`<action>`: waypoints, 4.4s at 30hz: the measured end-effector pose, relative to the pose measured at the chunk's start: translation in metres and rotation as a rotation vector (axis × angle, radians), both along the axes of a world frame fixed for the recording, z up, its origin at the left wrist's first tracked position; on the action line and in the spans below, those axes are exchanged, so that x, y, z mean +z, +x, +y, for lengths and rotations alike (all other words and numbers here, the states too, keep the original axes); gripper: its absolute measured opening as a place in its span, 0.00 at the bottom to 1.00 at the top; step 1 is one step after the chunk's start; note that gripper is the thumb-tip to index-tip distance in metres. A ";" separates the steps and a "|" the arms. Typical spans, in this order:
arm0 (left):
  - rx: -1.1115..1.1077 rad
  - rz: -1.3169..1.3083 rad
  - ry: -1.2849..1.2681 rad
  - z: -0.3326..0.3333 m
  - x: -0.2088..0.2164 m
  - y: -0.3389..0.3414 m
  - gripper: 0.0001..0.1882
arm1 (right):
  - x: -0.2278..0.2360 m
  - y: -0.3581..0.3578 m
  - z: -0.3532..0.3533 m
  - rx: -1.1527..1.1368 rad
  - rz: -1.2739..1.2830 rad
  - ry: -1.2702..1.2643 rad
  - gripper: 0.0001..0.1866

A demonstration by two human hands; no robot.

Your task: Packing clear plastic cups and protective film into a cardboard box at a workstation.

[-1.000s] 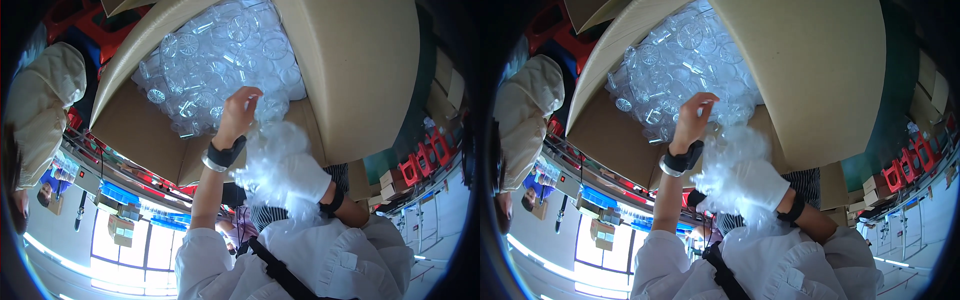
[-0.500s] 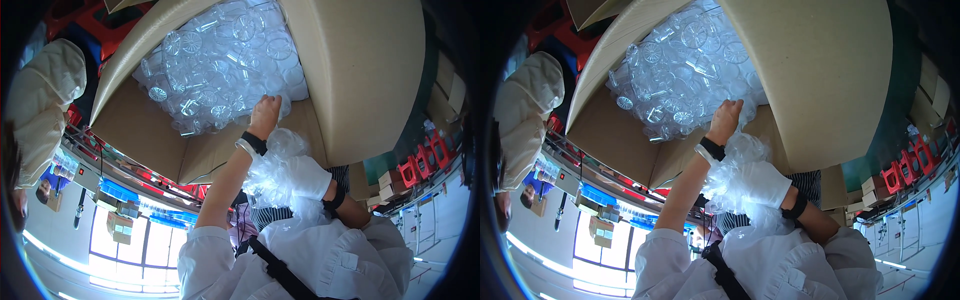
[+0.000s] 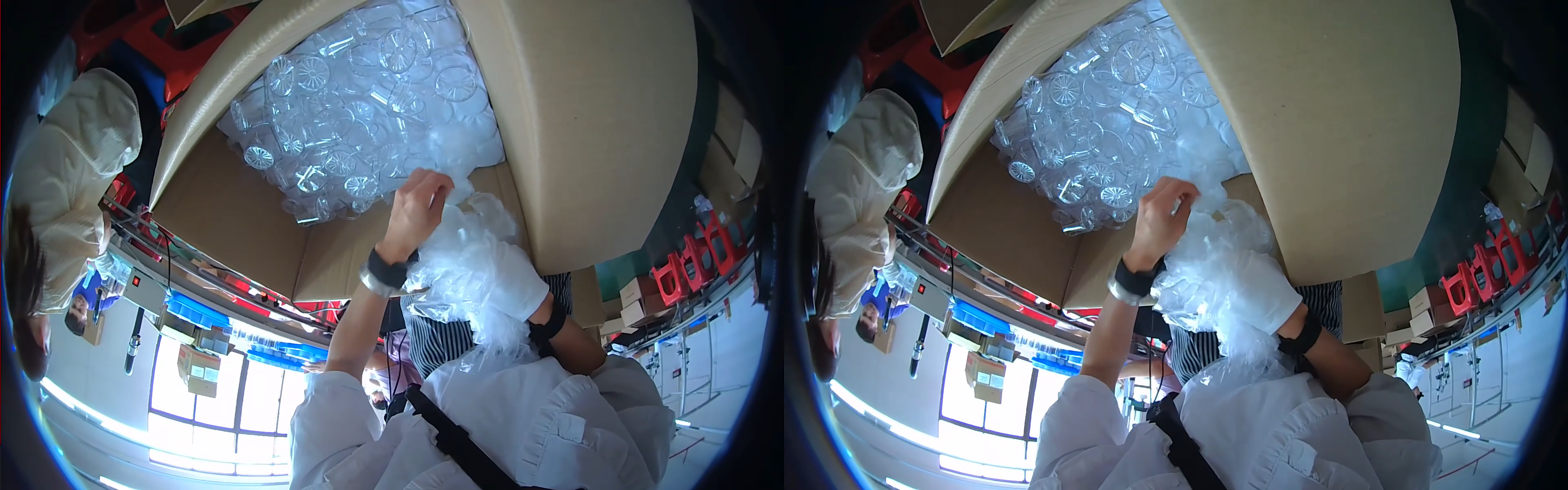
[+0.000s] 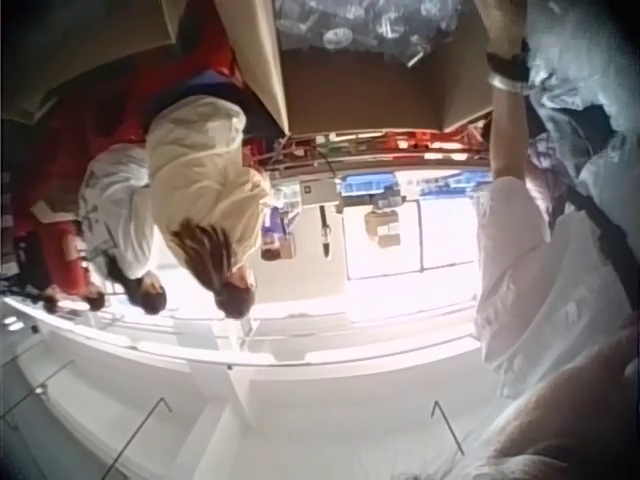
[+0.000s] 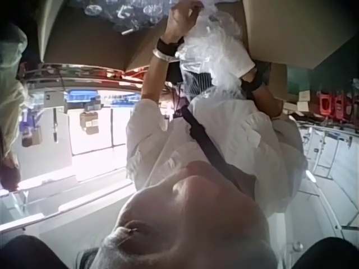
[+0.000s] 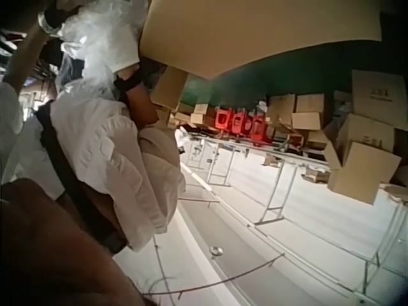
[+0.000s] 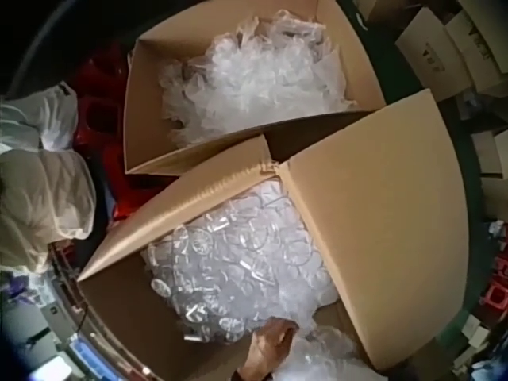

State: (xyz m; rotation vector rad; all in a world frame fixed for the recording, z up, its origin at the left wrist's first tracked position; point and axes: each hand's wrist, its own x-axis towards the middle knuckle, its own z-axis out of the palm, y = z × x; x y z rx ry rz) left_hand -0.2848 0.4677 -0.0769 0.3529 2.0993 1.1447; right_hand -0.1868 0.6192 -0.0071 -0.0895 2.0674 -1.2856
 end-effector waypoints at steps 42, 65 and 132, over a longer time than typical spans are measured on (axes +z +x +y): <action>0.308 -0.198 -0.208 -0.060 0.000 0.030 0.12 | 0.001 -0.003 -0.004 0.238 -0.047 0.002 0.18; 0.578 -0.205 0.485 -0.052 0.124 -0.051 0.21 | 0.024 -0.167 -0.018 0.684 0.583 -0.217 0.16; 1.443 -0.257 0.473 0.020 0.005 -0.023 0.09 | -0.056 -0.405 0.225 -0.635 -0.034 -0.689 0.16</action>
